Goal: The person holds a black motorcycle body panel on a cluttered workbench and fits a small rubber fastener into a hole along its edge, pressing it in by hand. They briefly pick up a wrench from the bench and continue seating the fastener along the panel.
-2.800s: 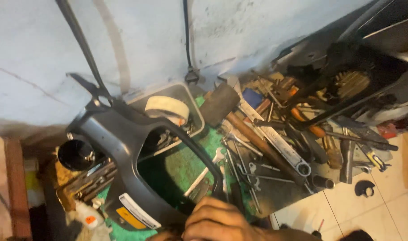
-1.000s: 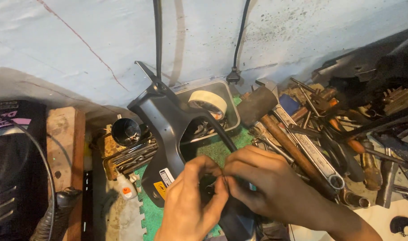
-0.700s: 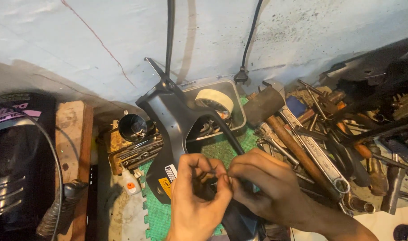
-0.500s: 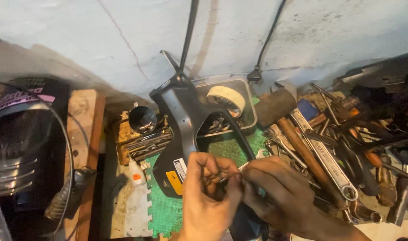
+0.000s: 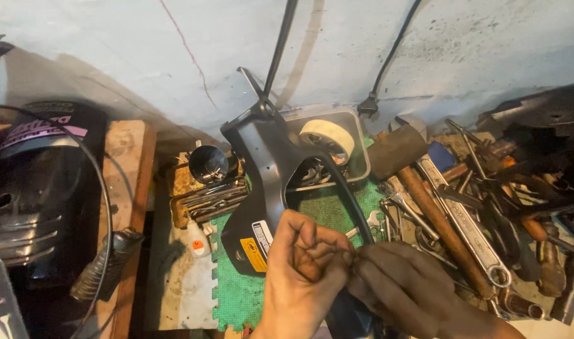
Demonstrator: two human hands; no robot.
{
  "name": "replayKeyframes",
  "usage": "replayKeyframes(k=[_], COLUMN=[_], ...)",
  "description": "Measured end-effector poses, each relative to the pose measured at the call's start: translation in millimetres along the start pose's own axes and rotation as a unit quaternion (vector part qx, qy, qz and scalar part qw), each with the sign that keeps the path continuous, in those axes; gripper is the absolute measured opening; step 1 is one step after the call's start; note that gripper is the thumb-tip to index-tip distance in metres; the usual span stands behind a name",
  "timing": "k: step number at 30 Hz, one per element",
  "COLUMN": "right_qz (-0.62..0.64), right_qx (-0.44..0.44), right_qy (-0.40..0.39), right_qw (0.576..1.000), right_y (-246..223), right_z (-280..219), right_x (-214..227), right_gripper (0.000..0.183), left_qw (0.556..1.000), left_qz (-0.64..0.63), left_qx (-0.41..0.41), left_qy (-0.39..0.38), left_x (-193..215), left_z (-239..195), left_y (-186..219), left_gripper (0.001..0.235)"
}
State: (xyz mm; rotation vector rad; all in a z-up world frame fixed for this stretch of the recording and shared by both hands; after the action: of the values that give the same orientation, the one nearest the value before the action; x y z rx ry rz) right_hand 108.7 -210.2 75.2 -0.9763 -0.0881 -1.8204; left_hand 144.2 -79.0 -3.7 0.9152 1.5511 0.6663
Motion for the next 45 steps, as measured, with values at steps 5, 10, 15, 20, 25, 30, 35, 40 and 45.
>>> replayKeyframes(k=[5, 10, 15, 20, 25, 30, 35, 40, 45], right_qz=[-0.001, -0.019, 0.096, 0.47, 0.314, 0.414, 0.454, 0.466, 0.388], right_qx=[-0.005, 0.041, -0.138, -0.354, -0.177, -0.367, -0.299, -0.373, -0.221], right_qy=[-0.075, -0.109, 0.038, -0.116, -0.032, -0.166, -0.179, -0.035, -0.013], right_qw=[0.997, 0.993, 0.985, 0.8, 0.932, 0.816, 0.82, 0.802, 0.895], right_y=[-3.7, 3.8, 42.3, 65.7, 32.7, 67.1, 63.2, 73.5, 35.7], right_z=[-11.2, -18.7, -12.5, -54.7, -17.9, -48.2, -66.0, -100.3, -79.5], right_x=[-3.4, -16.5, -3.9, -52.8, -22.4, -65.9, -79.6, -75.1, -53.0], right_gripper=[0.047, 0.04, 0.021, 0.02, 0.03, 0.021, 0.018, 0.026, 0.026], left_qw=[0.999, 0.999, 0.906, 0.671, 0.552, 0.552, 0.484, 0.527, 0.698], left_qz=[-0.028, -0.039, 0.249, 0.537, 0.669, 0.653, 0.672, 0.62, 0.576], left_qx=[0.039, 0.034, -0.333, -0.503, -0.497, -0.508, -0.491, -0.507, -0.399], left_qy=[-0.019, 0.011, 0.077, 0.088, -0.032, -0.107, -0.27, -0.282, -0.146], left_x=[0.0, 3.7, -10.5, -23.1, -52.0, -52.7, -67.1, -58.6, -56.7], left_z=[-4.3, -4.6, -30.7, -66.8, -76.9, -56.5, -63.4, -63.7, -64.5], left_y=[-11.7, -28.8, 50.9, 59.6, 50.0, 57.4, 40.1, 27.9, 43.9], left_gripper=[0.049, 0.049, 0.042, 0.024, 0.026, 0.021, 0.045, 0.045, 0.023])
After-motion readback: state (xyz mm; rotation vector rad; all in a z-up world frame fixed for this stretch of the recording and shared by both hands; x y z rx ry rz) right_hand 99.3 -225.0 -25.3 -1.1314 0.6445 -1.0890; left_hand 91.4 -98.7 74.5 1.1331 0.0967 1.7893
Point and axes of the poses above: each hand's wrist, its own z-axis towards the middle knuckle, its own x-axis out of the back of the hand, y = z × x, the point moved 10 cm from there along z, towards the middle knuckle, and after that the axes turned 1 degree about x, right-handed, at the moved point
